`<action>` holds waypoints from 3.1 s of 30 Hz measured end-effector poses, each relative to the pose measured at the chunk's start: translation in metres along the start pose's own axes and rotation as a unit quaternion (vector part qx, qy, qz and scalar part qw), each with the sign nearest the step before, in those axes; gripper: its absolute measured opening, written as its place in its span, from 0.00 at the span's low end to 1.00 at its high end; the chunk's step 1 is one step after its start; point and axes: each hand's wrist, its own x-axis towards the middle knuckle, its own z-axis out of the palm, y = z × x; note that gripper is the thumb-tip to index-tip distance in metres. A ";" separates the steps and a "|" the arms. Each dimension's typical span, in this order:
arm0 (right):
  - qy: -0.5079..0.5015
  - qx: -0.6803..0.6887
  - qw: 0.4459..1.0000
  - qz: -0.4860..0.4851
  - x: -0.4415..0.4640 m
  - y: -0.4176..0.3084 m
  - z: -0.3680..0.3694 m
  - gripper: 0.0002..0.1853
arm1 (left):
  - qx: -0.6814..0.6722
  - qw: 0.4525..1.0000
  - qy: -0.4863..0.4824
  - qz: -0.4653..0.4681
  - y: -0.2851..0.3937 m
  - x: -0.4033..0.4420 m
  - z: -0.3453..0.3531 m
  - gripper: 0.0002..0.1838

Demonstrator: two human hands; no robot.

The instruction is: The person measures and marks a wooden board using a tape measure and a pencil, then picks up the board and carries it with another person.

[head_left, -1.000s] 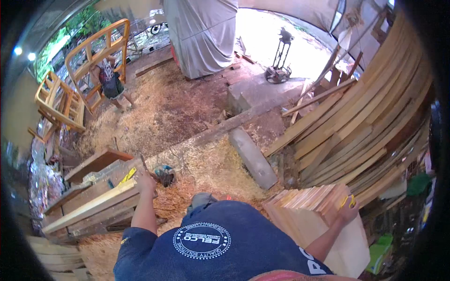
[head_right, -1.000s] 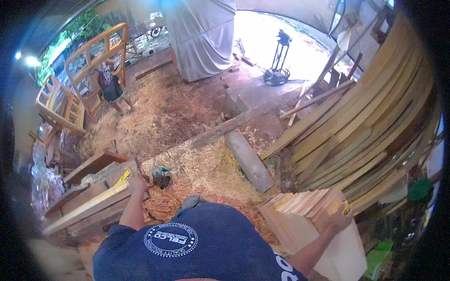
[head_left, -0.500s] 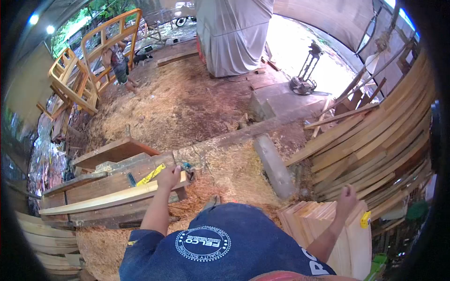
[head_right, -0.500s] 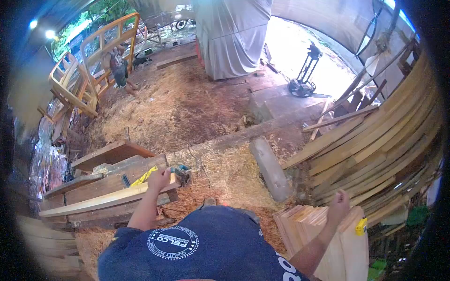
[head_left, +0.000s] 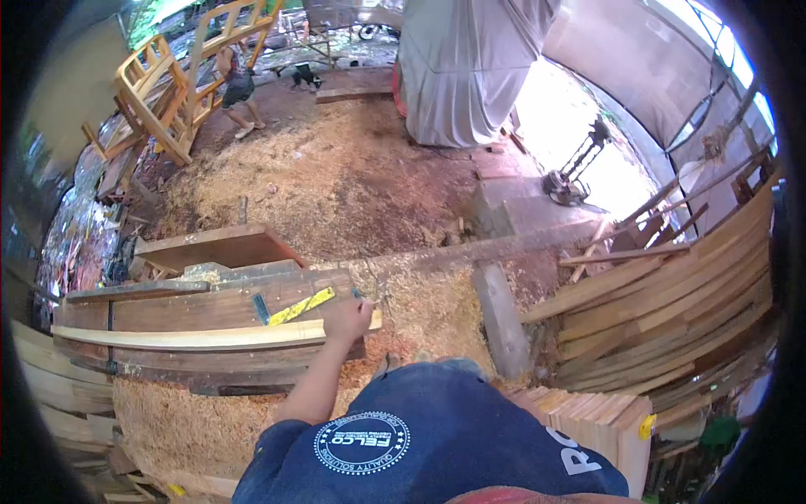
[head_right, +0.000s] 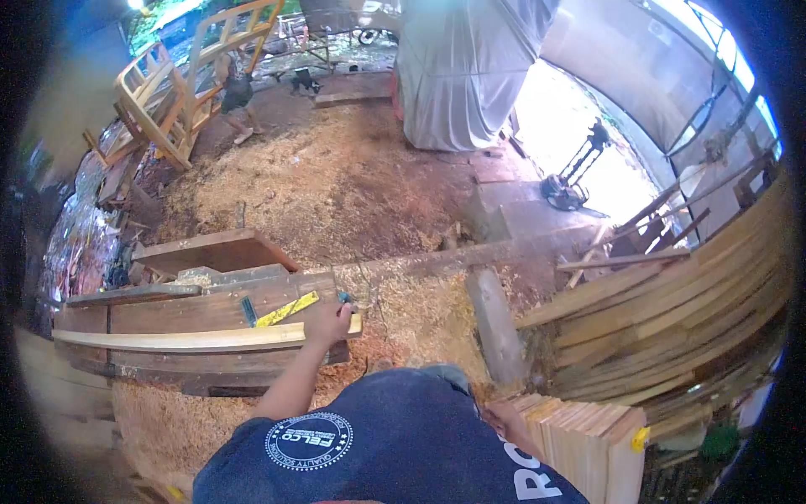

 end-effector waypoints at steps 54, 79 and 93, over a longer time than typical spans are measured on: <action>0.017 0.120 0.991 0.058 0.020 -0.052 -0.008 0.15 | -0.015 0.997 0.064 0.031 0.000 0.002 0.005 0.23; 0.018 0.201 0.966 0.161 0.012 -0.105 -0.029 0.11 | -0.012 0.999 0.032 -0.015 -0.003 0.006 0.007 0.21; 0.034 0.009 0.995 0.098 0.013 -0.068 -0.006 0.17 | -0.007 0.999 0.026 -0.037 -0.001 0.006 0.005 0.22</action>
